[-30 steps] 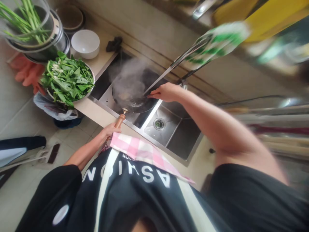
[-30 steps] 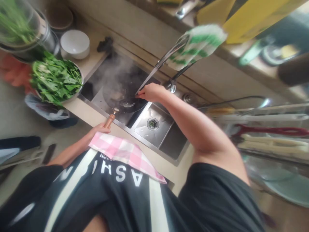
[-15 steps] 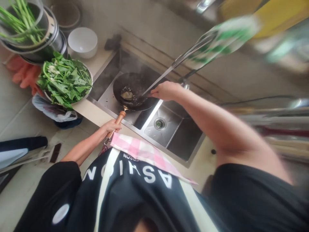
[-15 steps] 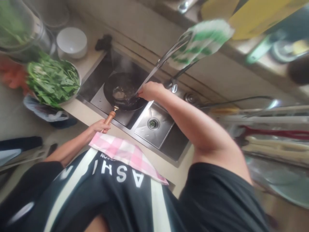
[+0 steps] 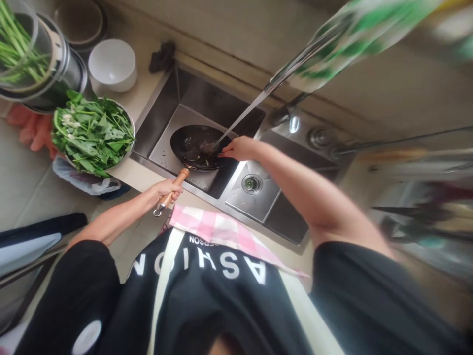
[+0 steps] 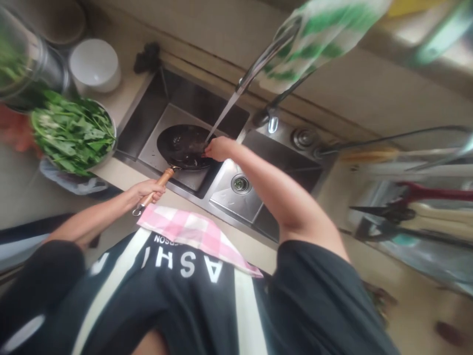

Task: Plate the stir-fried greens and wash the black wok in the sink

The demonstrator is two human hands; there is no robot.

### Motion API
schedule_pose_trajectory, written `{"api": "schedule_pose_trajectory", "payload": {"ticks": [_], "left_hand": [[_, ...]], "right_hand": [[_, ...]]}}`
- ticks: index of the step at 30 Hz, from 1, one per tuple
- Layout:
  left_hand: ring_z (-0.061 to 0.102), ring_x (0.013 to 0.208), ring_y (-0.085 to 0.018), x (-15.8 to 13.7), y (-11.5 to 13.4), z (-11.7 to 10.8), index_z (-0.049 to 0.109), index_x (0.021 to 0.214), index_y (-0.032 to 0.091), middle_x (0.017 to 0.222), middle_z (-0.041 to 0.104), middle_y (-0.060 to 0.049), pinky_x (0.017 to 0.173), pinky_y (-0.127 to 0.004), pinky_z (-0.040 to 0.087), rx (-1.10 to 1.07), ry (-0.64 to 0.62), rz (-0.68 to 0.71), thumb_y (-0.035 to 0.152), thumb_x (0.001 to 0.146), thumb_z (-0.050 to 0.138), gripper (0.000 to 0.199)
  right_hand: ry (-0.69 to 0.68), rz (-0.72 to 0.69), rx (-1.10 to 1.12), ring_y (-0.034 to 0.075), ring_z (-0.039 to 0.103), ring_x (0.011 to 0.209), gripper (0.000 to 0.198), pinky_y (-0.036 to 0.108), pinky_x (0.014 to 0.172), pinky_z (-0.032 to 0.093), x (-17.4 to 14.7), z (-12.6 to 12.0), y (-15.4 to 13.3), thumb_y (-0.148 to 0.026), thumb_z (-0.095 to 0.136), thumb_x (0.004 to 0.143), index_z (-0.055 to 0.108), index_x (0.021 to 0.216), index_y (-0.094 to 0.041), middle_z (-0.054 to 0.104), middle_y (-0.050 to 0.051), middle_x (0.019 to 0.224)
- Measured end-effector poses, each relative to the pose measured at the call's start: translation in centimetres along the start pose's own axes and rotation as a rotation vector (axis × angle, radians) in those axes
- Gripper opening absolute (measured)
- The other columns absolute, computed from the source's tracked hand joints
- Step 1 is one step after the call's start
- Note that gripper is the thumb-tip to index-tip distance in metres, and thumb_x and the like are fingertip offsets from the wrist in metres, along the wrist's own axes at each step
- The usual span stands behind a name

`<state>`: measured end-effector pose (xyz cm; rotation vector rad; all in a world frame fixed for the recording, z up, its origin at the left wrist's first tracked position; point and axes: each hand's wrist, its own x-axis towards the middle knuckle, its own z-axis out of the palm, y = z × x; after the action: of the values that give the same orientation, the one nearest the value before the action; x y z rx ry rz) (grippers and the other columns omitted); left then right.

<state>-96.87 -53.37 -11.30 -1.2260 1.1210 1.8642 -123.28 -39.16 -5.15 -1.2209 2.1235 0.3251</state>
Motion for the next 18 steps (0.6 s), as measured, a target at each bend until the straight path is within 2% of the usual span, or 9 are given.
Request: {"api": "schedule_pose_trajectory", "payload": {"ticks": [2,5,8,10,11,13,15,18], "left_hand": [[0.039,0.034,-0.005,-0.2,0.2,0.2,0.046,0.067,0.018,0.046,0.045,0.006,0.037,-0.015,0.031,-0.036,-0.006,-0.015,0.003,0.075,0.068,0.027],[0.039,0.035,-0.004,-0.7,0.5,0.4,0.047,0.067,0.017,0.047,0.046,0.006,0.039,-0.014,0.035,-0.079,0.018,-0.016,0.007,0.08,0.07,0.028],[0.052,0.042,-0.009,-1.4,0.9,-0.2,0.051,0.069,0.016,0.051,0.055,0.0,0.044,-0.018,0.046,-0.058,0.089,-0.04,0.023,0.087,0.074,0.03],[0.061,0.049,-0.014,-2.0,1.1,-0.7,0.053,0.071,0.016,0.056,0.062,-0.005,0.048,-0.023,0.051,0.007,0.121,-0.088,0.038,0.088,0.076,0.036],[0.062,0.051,-0.015,-2.2,1.2,-0.9,0.053,0.072,0.016,0.057,0.064,-0.006,0.049,-0.024,0.053,0.054,0.129,-0.103,0.042,0.087,0.077,0.038],[0.059,0.047,-0.015,-2.6,1.2,-1.2,0.052,0.071,0.017,0.053,0.061,-0.004,0.047,-0.025,0.051,0.162,0.142,-0.098,0.04,0.085,0.08,0.038],[0.052,0.041,-0.013,-2.8,1.3,-1.2,0.05,0.07,0.018,0.046,0.054,0.0,0.044,-0.024,0.048,0.252,0.159,-0.068,0.031,0.083,0.081,0.036],[0.047,0.038,-0.011,-2.8,1.5,-1.4,0.049,0.068,0.019,0.043,0.05,0.003,0.043,-0.023,0.044,0.311,0.178,-0.039,0.024,0.082,0.081,0.035]], "right_hand": [[-0.008,0.096,0.003,0.027,0.069,0.114,0.042,0.036,0.094,0.055,0.7,1.9,-1.3,-0.034,0.048,0.102,0.072,0.136,-0.026,0.07,0.01,0.132],[-0.029,0.163,-0.042,0.032,0.066,0.121,0.045,0.042,0.096,0.055,0.7,2.1,-0.8,-0.036,0.049,0.1,0.07,0.138,-0.023,0.067,0.014,0.136],[-0.058,0.044,-0.07,0.031,0.065,0.122,0.039,0.042,0.101,0.054,-0.1,0.7,0.9,-0.039,0.057,0.096,0.076,0.128,-0.028,0.07,0.009,0.133],[-0.078,-0.039,-0.009,0.029,0.065,0.123,0.037,0.04,0.103,0.052,-0.4,0.2,0.8,-0.042,0.058,0.096,0.076,0.126,-0.031,0.071,0.006,0.132],[-0.082,-0.038,0.028,0.029,0.065,0.123,0.038,0.04,0.104,0.052,-0.3,0.3,0.2,-0.042,0.057,0.097,0.076,0.128,-0.032,0.07,0.006,0.133],[-0.073,0.036,0.08,0.03,0.065,0.124,0.041,0.041,0.102,0.053,0.1,0.8,-1.7,-0.041,0.054,0.099,0.073,0.134,-0.028,0.068,0.01,0.136],[-0.034,0.127,0.086,0.033,0.064,0.125,0.045,0.041,0.1,0.054,0.8,1.5,-3.4,-0.033,0.05,0.101,0.069,0.138,-0.017,0.065,0.019,0.138],[-0.007,0.181,0.053,0.036,0.065,0.123,0.046,0.043,0.098,0.055,1.2,1.2,-3.7,-0.024,0.05,0.098,0.068,0.138,-0.008,0.064,0.025,0.137]]}}
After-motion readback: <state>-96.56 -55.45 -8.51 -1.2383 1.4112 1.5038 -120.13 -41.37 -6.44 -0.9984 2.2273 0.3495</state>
